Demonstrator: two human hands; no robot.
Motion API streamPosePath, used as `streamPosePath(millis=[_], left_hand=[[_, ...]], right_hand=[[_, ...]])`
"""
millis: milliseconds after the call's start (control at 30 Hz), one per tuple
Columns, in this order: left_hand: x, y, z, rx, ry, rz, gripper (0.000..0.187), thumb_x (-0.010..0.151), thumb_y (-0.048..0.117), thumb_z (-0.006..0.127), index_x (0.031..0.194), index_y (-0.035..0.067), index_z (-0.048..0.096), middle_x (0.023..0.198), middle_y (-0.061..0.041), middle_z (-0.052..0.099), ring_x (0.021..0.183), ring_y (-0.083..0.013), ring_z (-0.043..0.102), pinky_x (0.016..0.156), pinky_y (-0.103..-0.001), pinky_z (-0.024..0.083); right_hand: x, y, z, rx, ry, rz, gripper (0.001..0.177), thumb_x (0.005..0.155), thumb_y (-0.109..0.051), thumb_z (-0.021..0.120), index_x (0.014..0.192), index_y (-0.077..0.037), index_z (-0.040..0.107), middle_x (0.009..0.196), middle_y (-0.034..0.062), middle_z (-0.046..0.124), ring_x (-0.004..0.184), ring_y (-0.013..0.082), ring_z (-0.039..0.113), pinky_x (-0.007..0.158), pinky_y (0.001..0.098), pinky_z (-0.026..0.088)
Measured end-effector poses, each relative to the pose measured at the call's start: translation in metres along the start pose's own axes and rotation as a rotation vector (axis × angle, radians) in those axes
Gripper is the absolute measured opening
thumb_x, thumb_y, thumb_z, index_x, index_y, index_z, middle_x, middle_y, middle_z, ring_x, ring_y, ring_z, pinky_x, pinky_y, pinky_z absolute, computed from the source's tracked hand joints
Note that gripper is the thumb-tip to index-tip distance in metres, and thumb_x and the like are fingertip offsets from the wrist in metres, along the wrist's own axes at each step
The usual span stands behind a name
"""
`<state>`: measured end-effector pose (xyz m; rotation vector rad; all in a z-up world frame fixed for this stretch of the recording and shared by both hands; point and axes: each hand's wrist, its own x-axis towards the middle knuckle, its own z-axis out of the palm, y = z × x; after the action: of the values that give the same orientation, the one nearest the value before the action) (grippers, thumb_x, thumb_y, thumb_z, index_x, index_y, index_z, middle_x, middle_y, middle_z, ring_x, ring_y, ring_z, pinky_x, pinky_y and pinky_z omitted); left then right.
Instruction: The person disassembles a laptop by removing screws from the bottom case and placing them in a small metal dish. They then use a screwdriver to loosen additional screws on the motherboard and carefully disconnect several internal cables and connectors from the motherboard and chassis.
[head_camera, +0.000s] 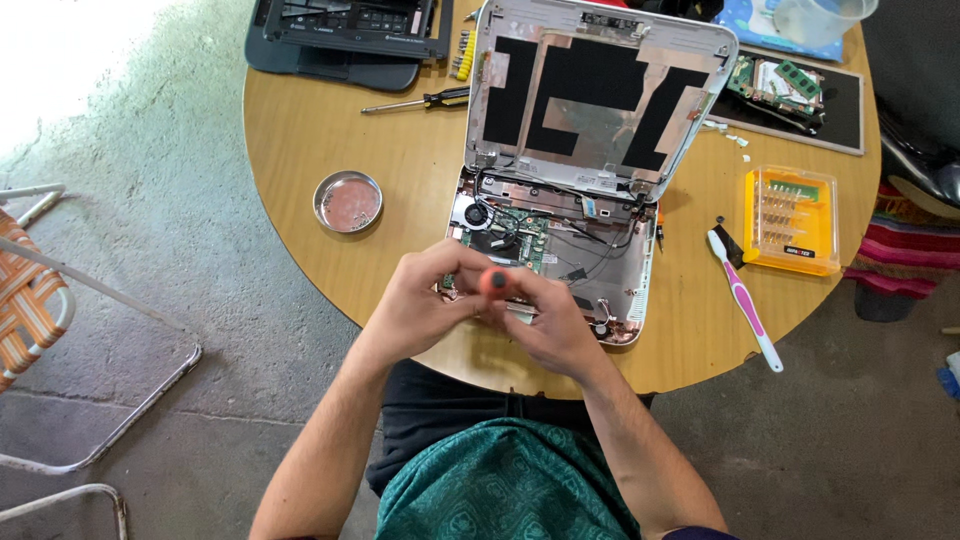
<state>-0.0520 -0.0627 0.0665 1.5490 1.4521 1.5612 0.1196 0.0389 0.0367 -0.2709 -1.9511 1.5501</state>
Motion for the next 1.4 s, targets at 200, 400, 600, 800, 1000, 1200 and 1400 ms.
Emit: streamPosePath(millis=[200,400,600,800,1000,1200,1400], left_hand=[[0.006,-0.002,0.017,0.074,0.142,0.093,0.03,0.077,0.018,0.093,0.071,0.009,0.065,0.068,-0.002,0.047,0.063,-0.0159,0.046,0.061,-0.028,0.043],[0.006,0.005,0.023,0.169,0.122,0.102,0.022,0.08,0.015,0.089,0.078,0.011,0.067,0.076,-0.002,0.057,0.064,-0.0185,0.055,0.06,-0.03,0.047],[0.006,0.022,0.009,0.098,-0.002,0.085,0.017,0.081,0.005,0.086,0.091,0.013,0.075,0.091,0.0,0.071,0.075,-0.0198,0.063,0.07,-0.031,0.054],[-0.003,0.006,-0.012,0.086,0.029,0.03,0.03,0.087,0.006,0.08,0.117,0.01,0.074,0.096,-0.009,0.074,0.072,-0.0185,0.061,0.071,-0.035,0.054],[-0.037,-0.041,-0.012,0.373,0.064,0.001,0.027,0.08,0.019,0.088,0.105,0.015,0.079,0.094,-0.004,0.07,0.086,-0.0246,0.062,0.08,-0.038,0.054],[-0.042,-0.043,0.016,0.347,0.174,0.033,0.021,0.081,0.02,0.088,0.1,0.019,0.08,0.088,0.0,0.066,0.084,-0.0218,0.061,0.08,-0.034,0.054],[-0.035,-0.033,0.037,0.163,0.294,-0.072,0.016,0.081,0.016,0.088,0.095,0.02,0.081,0.084,0.001,0.068,0.076,-0.0165,0.063,0.074,-0.031,0.058]], right_hand=[[0.001,0.01,0.009,-0.229,0.179,-0.186,0.027,0.076,-0.01,0.094,0.092,-0.01,0.072,0.08,0.0024,0.065,0.071,0.0179,0.062,0.073,0.0342,0.055],[0.003,0.005,0.012,-0.276,0.219,-0.194,0.017,0.084,0.001,0.081,0.088,-0.009,0.068,0.076,0.0072,0.062,0.067,0.0277,0.065,0.068,0.0378,0.056],[-0.003,0.013,0.006,-0.338,0.123,-0.185,0.011,0.09,-0.001,0.074,0.088,-0.011,0.071,0.078,0.0065,0.066,0.069,0.0303,0.067,0.065,0.0384,0.057],[0.007,-0.013,0.0,-0.282,0.046,-0.071,0.011,0.097,-0.001,0.065,0.105,-0.004,0.072,0.088,0.0141,0.075,0.078,0.029,0.076,0.07,0.0401,0.062],[0.002,-0.002,-0.009,0.17,0.253,0.064,0.021,0.101,0.0,0.056,0.118,0.004,0.067,0.093,0.0217,0.076,0.088,0.0284,0.077,0.08,0.0431,0.066],[-0.008,0.032,-0.023,0.496,0.359,0.078,0.021,0.105,-0.003,0.052,0.123,0.005,0.057,0.092,0.0242,0.072,0.09,0.034,0.078,0.08,0.046,0.067],[-0.008,0.044,-0.026,0.604,0.398,0.028,0.024,0.104,-0.002,0.051,0.126,0.008,0.054,0.092,0.029,0.069,0.09,0.0398,0.077,0.079,0.0506,0.068]])
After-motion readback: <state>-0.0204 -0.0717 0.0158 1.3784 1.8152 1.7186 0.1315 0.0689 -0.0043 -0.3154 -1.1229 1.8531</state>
